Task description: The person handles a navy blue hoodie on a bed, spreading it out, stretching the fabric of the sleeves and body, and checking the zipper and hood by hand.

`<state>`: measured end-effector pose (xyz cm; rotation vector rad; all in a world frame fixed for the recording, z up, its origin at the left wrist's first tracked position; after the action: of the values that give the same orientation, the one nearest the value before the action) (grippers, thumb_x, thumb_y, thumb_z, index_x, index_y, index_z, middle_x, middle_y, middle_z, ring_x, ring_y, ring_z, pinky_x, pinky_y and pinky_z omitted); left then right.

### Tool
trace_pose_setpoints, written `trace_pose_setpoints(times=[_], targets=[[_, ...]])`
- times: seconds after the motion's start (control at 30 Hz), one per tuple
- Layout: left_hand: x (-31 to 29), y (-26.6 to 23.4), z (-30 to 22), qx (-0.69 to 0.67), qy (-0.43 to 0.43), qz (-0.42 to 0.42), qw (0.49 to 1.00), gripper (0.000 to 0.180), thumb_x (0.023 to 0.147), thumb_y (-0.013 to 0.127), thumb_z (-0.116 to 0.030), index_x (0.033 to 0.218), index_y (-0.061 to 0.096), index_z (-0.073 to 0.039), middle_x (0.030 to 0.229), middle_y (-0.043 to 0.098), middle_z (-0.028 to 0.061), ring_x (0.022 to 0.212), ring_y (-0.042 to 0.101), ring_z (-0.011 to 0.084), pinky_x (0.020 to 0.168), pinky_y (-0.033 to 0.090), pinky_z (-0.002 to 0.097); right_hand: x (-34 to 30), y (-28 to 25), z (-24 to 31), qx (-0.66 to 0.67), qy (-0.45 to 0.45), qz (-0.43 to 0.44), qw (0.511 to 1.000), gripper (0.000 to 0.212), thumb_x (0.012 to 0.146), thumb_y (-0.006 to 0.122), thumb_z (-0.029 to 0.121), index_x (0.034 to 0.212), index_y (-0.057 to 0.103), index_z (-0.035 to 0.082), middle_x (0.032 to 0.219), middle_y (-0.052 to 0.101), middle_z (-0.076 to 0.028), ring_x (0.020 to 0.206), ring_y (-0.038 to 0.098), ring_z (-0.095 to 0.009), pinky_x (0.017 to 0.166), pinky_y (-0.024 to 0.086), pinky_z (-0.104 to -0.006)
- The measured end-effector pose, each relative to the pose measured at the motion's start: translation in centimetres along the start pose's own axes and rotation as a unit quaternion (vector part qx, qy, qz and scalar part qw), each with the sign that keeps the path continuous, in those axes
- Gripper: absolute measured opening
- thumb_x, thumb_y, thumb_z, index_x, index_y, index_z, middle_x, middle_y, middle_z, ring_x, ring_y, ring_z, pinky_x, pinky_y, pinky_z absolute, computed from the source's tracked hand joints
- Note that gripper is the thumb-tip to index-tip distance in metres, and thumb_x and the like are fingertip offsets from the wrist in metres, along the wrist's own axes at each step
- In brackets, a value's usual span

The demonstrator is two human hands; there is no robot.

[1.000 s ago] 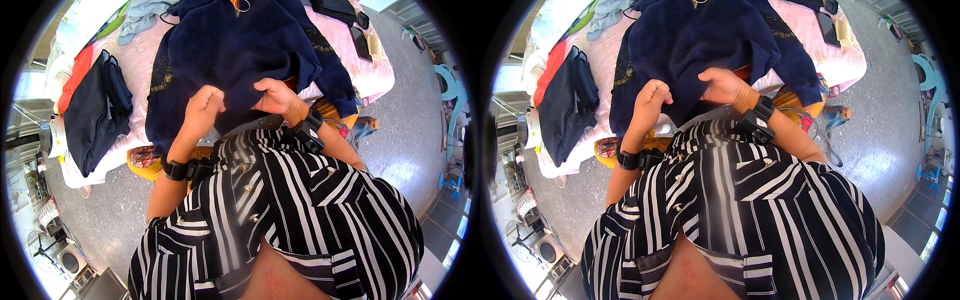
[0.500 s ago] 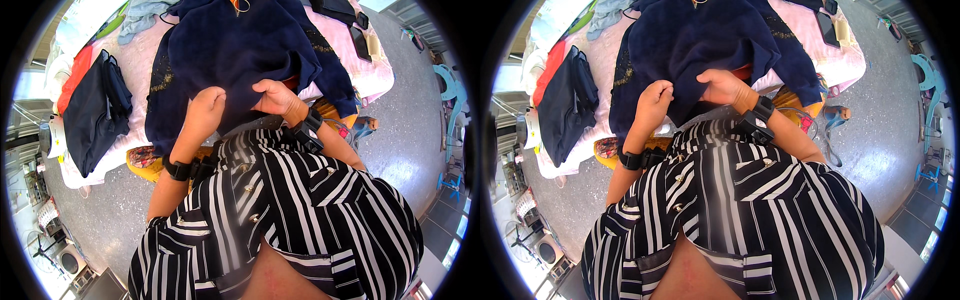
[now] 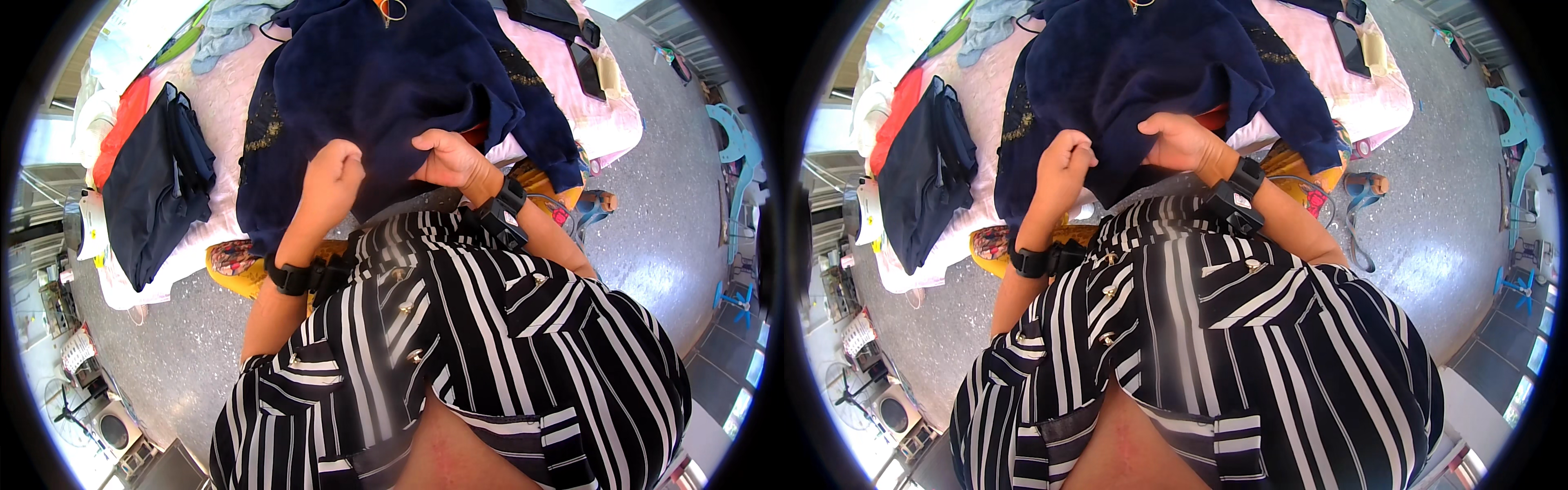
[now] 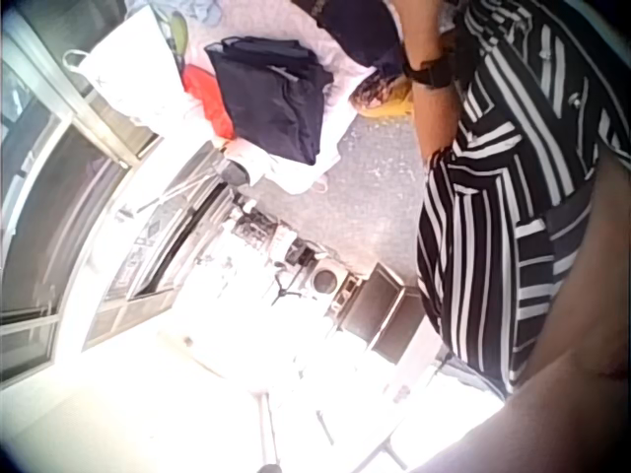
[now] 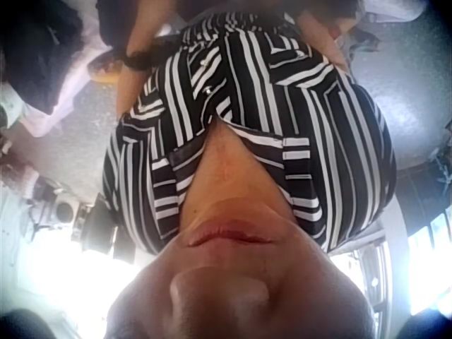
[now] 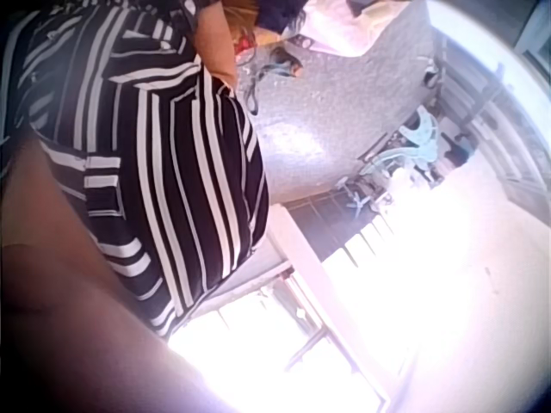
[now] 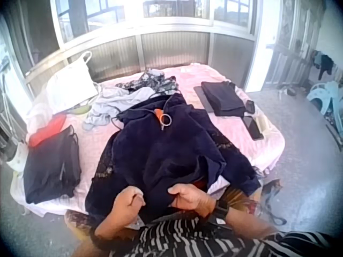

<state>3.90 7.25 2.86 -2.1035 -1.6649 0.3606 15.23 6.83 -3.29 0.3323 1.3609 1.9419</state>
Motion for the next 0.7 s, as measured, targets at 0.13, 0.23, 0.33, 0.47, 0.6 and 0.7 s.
trace_pose_setpoints(times=[0.13, 0.23, 0.33, 0.47, 0.6, 0.7], targets=[[-0.5, 0.9, 0.3, -0.304, -0.059, 0.144, 0.94, 0.014, 0.081, 0.041, -0.01, 0.069, 0.046, -0.004, 0.064, 0.05, 0.0048, 0.063, 0.048, 0.0119, 0.061, 0.037, 0.0215, -0.1, 0.6, 0.2, 0.013, -0.004, 0.022, 1.0, 0.04, 0.075, 0.047, 0.011, 0.112, 0.045, -0.004, 0.111, 0.053, -0.013, 0.102, 0.05, -0.026, 0.091, 0.035, -0.0404], [-1.0, 1.5, 0.0, -0.226, -0.073, 0.203, 0.95, 0.015, 0.083, 0.045, -0.012, 0.071, 0.048, -0.002, 0.062, 0.049, 0.0031, 0.063, 0.047, 0.01, 0.059, 0.036, 0.0204, -0.1, 0.9, 0.2, 0.016, -0.002, 0.036, 0.999, 0.041, 0.075, 0.047, 0.011, 0.113, 0.044, -0.004, 0.112, 0.052, -0.013, 0.103, 0.049, -0.026, 0.092, 0.034, -0.0405], [0.1, -0.1, 1.5, -0.005, -0.034, 0.094, 0.995, 0.014, 0.078, 0.054, -0.014, 0.08, 0.053, 0.0, 0.066, 0.052, 0.005, 0.065, 0.052, 0.0123, 0.06, 0.042, 0.0241, 0.0, 0.9, 0.3, 0.008, -0.006, 0.026, 1.0, 0.04, 0.075, 0.048, 0.01, 0.112, 0.045, -0.003, 0.112, 0.052, -0.012, 0.103, 0.049, -0.025, 0.092, 0.034, -0.0404], [0.0, -0.4, 0.6, -0.019, 0.018, -0.006, 1.0, 0.015, 0.075, 0.057, -0.013, 0.085, 0.057, -0.001, 0.071, 0.053, 0.0068, 0.068, 0.053, 0.0147, 0.062, 0.043, 0.0249, 0.0, 0.9, 0.3, 0.011, -0.006, 0.018, 1.0, 0.038, 0.074, 0.048, 0.01, 0.11, 0.047, -0.003, 0.111, 0.052, -0.012, 0.103, 0.05, -0.025, 0.091, 0.035, -0.0405], [0.2, 0.2, -0.8, 0.022, 0.073, -0.009, 0.997, 0.014, 0.075, 0.056, -0.011, 0.084, 0.058, -0.001, 0.075, 0.055, 0.0092, 0.069, 0.054, 0.02, 0.063, 0.043, 0.027, 0.1, 0.7, 0.1, 0.009, -0.005, 0.034, 0.999, 0.037, 0.074, 0.048, 0.009, 0.109, 0.048, -0.003, 0.111, 0.053, -0.012, 0.103, 0.05, -0.025, 0.091, 0.035, -0.0409], [0.2, -0.1, -1.0, 0.04, 0.098, -0.02, 0.994, 0.01, 0.075, 0.054, -0.01, 0.08, 0.056, -0.001, 0.074, 0.055, 0.0102, 0.069, 0.054, 0.0235, 0.063, 0.042, 0.0285, 0.1, 0.5, 0.0, 0.008, 0.002, 0.042, 0.999, 0.038, 0.074, 0.048, 0.01, 0.11, 0.047, -0.003, 0.112, 0.052, -0.013, 0.104, 0.049, -0.025, 0.092, 0.034, -0.0411]])
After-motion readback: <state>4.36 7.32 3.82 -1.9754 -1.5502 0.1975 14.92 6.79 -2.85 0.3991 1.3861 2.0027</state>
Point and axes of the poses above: each hand's wrist, its own x-axis towards the middle knuckle, its own y-axis out of the palm, z = x × y, the point moved 9 cm from there along x, towards the middle knuckle
